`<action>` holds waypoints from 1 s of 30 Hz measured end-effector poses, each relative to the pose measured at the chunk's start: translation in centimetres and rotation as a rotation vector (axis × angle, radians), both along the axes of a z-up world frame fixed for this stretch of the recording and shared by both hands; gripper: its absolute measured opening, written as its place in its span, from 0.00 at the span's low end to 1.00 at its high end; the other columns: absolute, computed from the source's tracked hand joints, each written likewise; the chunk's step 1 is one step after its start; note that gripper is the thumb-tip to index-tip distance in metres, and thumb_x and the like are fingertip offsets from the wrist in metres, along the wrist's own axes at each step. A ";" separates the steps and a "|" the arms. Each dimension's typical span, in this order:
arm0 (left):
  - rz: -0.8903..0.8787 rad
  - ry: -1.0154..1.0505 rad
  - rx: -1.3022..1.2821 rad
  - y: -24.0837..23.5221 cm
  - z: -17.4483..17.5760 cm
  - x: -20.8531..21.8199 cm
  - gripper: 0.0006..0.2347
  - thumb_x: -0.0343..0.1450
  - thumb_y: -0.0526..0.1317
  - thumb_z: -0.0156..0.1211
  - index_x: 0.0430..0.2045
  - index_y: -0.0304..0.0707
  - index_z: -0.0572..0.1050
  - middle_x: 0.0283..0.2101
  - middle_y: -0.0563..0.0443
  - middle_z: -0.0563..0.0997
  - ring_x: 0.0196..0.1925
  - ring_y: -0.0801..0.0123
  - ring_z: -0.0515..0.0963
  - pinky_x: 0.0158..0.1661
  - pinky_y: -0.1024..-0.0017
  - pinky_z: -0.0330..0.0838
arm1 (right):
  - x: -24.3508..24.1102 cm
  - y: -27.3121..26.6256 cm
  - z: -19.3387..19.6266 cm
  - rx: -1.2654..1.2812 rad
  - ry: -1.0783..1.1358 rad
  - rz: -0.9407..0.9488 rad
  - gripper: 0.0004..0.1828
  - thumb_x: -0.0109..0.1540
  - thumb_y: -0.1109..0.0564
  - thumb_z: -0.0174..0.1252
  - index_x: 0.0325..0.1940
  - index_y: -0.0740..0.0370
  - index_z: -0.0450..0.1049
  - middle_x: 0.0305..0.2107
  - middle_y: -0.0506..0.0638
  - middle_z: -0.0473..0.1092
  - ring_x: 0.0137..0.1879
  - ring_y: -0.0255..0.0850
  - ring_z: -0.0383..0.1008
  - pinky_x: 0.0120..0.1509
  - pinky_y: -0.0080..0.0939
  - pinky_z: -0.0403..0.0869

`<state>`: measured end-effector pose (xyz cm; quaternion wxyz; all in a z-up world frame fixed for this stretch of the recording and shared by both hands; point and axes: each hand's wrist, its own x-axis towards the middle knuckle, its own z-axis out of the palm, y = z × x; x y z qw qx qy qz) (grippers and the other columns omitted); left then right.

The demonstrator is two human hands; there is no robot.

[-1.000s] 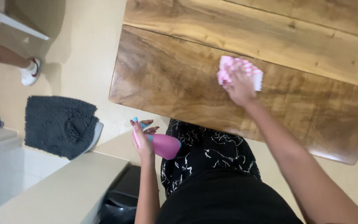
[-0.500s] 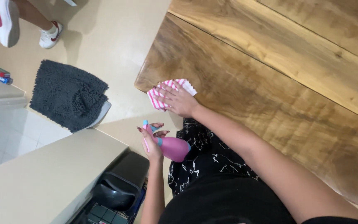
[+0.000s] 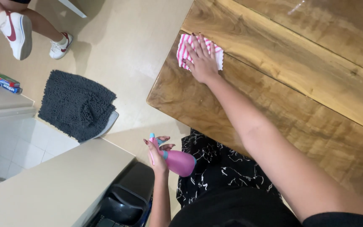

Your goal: The person sprays a wooden table with a pink spray bottle and wipes the surface with a striped cloth. They move a blue plastic stool to clean underneath it, then return the stool to its original position and continue wiping the table.

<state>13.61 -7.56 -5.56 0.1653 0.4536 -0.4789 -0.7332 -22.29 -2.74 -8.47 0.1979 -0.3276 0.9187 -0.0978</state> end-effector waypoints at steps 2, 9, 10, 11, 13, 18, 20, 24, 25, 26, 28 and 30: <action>-0.003 -0.003 0.003 0.0 0.1 0.1 0.32 0.75 0.66 0.34 0.38 0.29 0.70 0.42 0.38 0.79 0.31 0.62 0.80 0.37 0.66 0.75 | 0.3 -1.6 1.3 -0.010 -0.022 -0.046 0.36 0.72 0.41 0.38 0.82 0.42 0.34 0.79 0.48 0.28 0.82 0.44 0.20 0.81 0.61 0.25; 0.011 -0.028 0.017 0.0 0.0 0.2 0.32 0.75 0.66 0.33 0.37 0.30 0.70 0.42 0.39 0.80 0.32 0.62 0.80 0.38 0.67 0.75 | 9.1 -6.0 -3.6 -0.106 0.371 0.431 0.41 0.64 0.54 0.49 0.81 0.44 0.46 0.78 0.47 0.36 0.82 0.44 0.28 0.82 0.58 0.31; 0.007 -0.028 0.022 0.0 0.1 -0.1 0.32 0.75 0.66 0.33 0.37 0.30 0.70 0.42 0.39 0.80 0.32 0.62 0.80 0.38 0.67 0.75 | 10.6 -5.2 -3.2 -0.100 0.370 0.427 0.41 0.64 0.54 0.49 0.81 0.44 0.46 0.78 0.47 0.36 0.82 0.44 0.28 0.82 0.58 0.31; 0.002 -0.026 0.023 0.1 0.1 -0.3 0.32 0.75 0.66 0.33 0.37 0.30 0.70 0.42 0.39 0.80 0.32 0.62 0.80 0.38 0.67 0.75 | 12.1 -4.4 -2.7 -0.158 0.250 0.478 0.39 0.65 0.51 0.51 0.80 0.45 0.47 0.77 0.47 0.39 0.82 0.45 0.31 0.82 0.61 0.33; -0.012 -0.026 0.027 0.3 0.0 -0.5 0.32 0.75 0.66 0.33 0.37 0.30 0.70 0.43 0.39 0.80 0.32 0.62 0.80 0.38 0.67 0.75 | 14.5 -1.7 -2.5 -0.212 0.127 0.516 0.37 0.66 0.48 0.52 0.78 0.46 0.49 0.77 0.48 0.41 0.82 0.47 0.34 0.82 0.63 0.35; -0.096 0.026 0.045 0.3 -2.1 -2.3 0.31 0.76 0.66 0.32 0.39 0.31 0.70 0.43 0.40 0.79 0.31 0.63 0.79 0.37 0.67 0.74 | 16.8 9.3 -3.0 -0.544 0.075 0.516 0.33 0.67 0.40 0.53 0.77 0.40 0.57 0.77 0.46 0.50 0.83 0.44 0.45 0.85 0.60 0.43; -0.147 0.029 0.037 1.0 -1.8 -3.6 0.31 0.76 0.65 0.32 0.39 0.30 0.70 0.43 0.40 0.80 0.31 0.63 0.79 0.36 0.67 0.74 | 17.6 14.6 -2.1 -0.490 0.090 0.411 0.34 0.66 0.41 0.53 0.77 0.41 0.56 0.77 0.47 0.49 0.83 0.45 0.44 0.83 0.61 0.42; -0.314 0.043 -0.044 3.2 0.1 -7.7 0.32 0.77 0.64 0.32 0.40 0.27 0.72 0.41 0.40 0.81 0.30 0.63 0.81 0.34 0.68 0.74 | 19.6 25.1 -2.8 -0.221 0.147 0.179 0.35 0.65 0.40 0.49 0.78 0.39 0.54 0.77 0.47 0.47 0.82 0.48 0.41 0.81 0.63 0.37; -0.339 0.049 -0.045 3.9 0.4 -7.8 0.32 0.77 0.64 0.32 0.40 0.27 0.72 0.41 0.40 0.81 0.30 0.63 0.81 0.34 0.68 0.74 | 20.6 27.9 -2.8 -0.220 0.155 0.155 0.35 0.65 0.40 0.49 0.78 0.39 0.54 0.77 0.47 0.47 0.82 0.48 0.41 0.81 0.63 0.37; -0.374 0.073 -0.061 4.7 0.5 -8.4 0.32 0.77 0.63 0.33 0.40 0.25 0.73 0.40 0.39 0.81 0.30 0.63 0.81 0.34 0.68 0.74 | 21.3 30.7 -3.0 -0.200 0.179 0.082 0.35 0.66 0.39 0.47 0.78 0.38 0.53 0.77 0.48 0.47 0.82 0.49 0.40 0.82 0.62 0.37; -0.432 0.109 -0.074 6.4 0.4 -9.5 0.32 0.78 0.62 0.33 0.40 0.24 0.73 0.40 0.39 0.81 0.30 0.63 0.81 0.34 0.68 0.74 | 22.7 36.4 -3.8 -0.175 0.215 -0.014 0.34 0.67 0.38 0.44 0.78 0.38 0.52 0.77 0.48 0.46 0.83 0.49 0.39 0.82 0.61 0.37; -0.478 0.157 -0.096 8.4 0.2 -10.1 0.31 0.78 0.62 0.34 0.40 0.24 0.73 0.40 0.39 0.81 0.30 0.64 0.81 0.33 0.69 0.74 | 24.9 42.3 -5.0 -0.154 0.177 -0.228 0.34 0.69 0.37 0.40 0.80 0.41 0.50 0.77 0.53 0.44 0.83 0.49 0.37 0.82 0.62 0.35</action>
